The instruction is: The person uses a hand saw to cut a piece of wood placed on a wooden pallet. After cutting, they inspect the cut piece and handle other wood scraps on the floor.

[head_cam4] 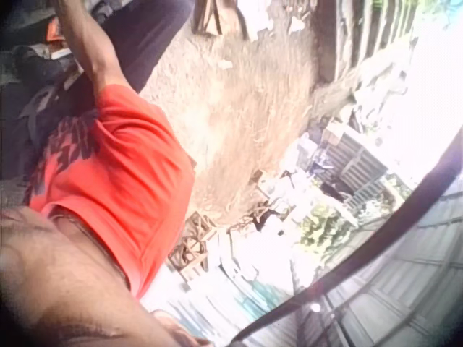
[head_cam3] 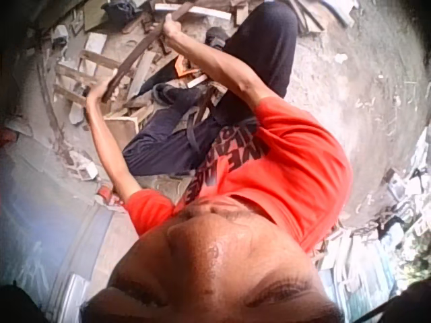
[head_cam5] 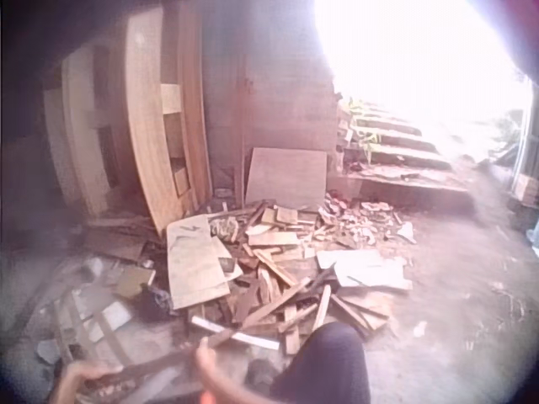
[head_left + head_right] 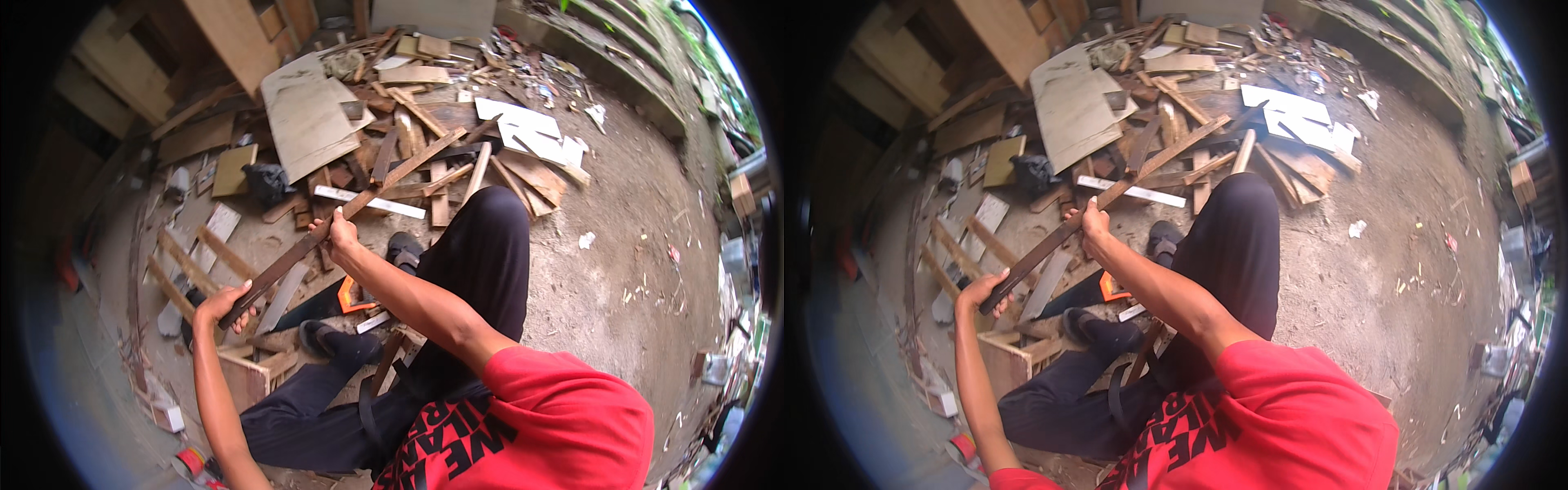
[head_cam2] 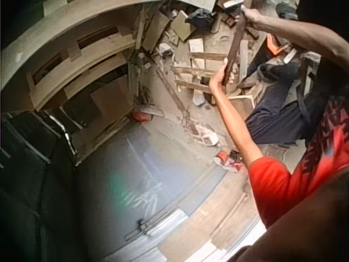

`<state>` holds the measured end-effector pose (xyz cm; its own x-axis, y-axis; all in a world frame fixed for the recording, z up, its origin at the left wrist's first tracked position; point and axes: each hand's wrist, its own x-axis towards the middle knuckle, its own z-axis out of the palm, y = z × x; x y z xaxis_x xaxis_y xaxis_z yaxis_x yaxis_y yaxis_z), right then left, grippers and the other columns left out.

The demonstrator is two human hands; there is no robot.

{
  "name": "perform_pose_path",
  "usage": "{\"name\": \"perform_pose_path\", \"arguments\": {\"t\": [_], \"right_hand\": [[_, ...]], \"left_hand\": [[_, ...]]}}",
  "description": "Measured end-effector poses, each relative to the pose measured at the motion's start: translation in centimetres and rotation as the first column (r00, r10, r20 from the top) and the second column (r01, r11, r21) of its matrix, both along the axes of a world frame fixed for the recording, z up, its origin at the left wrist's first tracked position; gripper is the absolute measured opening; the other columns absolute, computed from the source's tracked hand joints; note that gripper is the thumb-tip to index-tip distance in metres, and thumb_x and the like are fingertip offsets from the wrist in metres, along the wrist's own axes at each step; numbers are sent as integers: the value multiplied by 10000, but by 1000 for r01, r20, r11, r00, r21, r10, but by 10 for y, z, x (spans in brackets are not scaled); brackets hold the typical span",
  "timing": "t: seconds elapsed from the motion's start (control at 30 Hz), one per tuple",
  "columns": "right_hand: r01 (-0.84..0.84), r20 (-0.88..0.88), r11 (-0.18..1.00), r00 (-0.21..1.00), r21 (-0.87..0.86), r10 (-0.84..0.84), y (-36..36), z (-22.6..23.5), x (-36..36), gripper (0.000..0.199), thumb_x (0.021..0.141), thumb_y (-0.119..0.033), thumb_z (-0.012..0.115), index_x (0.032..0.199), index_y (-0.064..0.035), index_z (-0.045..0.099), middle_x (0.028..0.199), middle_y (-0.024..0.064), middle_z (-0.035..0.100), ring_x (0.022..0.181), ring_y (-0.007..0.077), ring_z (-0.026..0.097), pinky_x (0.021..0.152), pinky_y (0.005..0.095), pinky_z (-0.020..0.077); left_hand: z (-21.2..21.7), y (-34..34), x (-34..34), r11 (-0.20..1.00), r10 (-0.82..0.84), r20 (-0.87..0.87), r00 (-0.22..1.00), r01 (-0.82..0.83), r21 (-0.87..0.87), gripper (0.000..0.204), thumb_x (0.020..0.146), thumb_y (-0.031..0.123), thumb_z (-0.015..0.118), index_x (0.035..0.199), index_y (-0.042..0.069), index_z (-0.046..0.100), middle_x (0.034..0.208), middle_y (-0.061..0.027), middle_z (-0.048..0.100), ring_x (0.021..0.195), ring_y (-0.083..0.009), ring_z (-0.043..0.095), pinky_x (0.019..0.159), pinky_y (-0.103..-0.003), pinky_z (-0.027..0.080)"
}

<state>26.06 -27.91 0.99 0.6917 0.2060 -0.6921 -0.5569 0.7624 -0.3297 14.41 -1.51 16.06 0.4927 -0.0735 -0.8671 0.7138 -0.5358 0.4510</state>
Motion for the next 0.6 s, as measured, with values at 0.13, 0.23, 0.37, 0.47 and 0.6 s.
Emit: {"name": "perform_pose_path", "arguments": {"t": [0.13,0.23,0.37,0.47,0.6], "right_hand": [[-122,61,990,991,73,118,52,27,-39,583,999,-505,536,1299,-23,406,1003,132,657,869,279,697,717,460,570],[-110,129,991,987,79,99,81,48,-54,573,960,-501,614,1213,-22,428,918,123,629,758,266,684,659,427,570],[-81,246,991,968,108,53,95,81,-53,584,888,-569,683,1051,-61,448,790,107,590,649,240,639,613,388,566],[-107,352,992,933,59,80,97,100,-41,512,891,-590,667,857,-124,459,665,35,500,548,181,523,525,345,471],[-108,576,975,792,-196,204,110,126,-29,519,935,-619,581,803,-131,464,650,4,459,527,142,456,480,280,391]], "left_hand": [[30,37,-80,981,62,314,947,-116,158,550,971,542,571,823,15,619,563,-52,586,426,-117,545,415,-282,453],[51,41,-120,953,-26,462,887,-117,278,541,968,536,579,784,29,615,562,-33,572,432,-100,528,430,-260,430],[37,37,-157,886,-148,687,711,-214,412,463,946,441,641,858,-13,636,662,-49,616,606,-108,582,565,-303,478],[-9,7,-175,872,-112,820,561,-341,352,447,964,435,580,1146,27,602,1023,-232,693,1011,-364,672,858,-433,499],[-105,-31,-183,874,113,872,476,-465,140,603,997,490,511,1293,-35,532,1270,-294,595,1222,-427,559,1022,-447,432]]}}
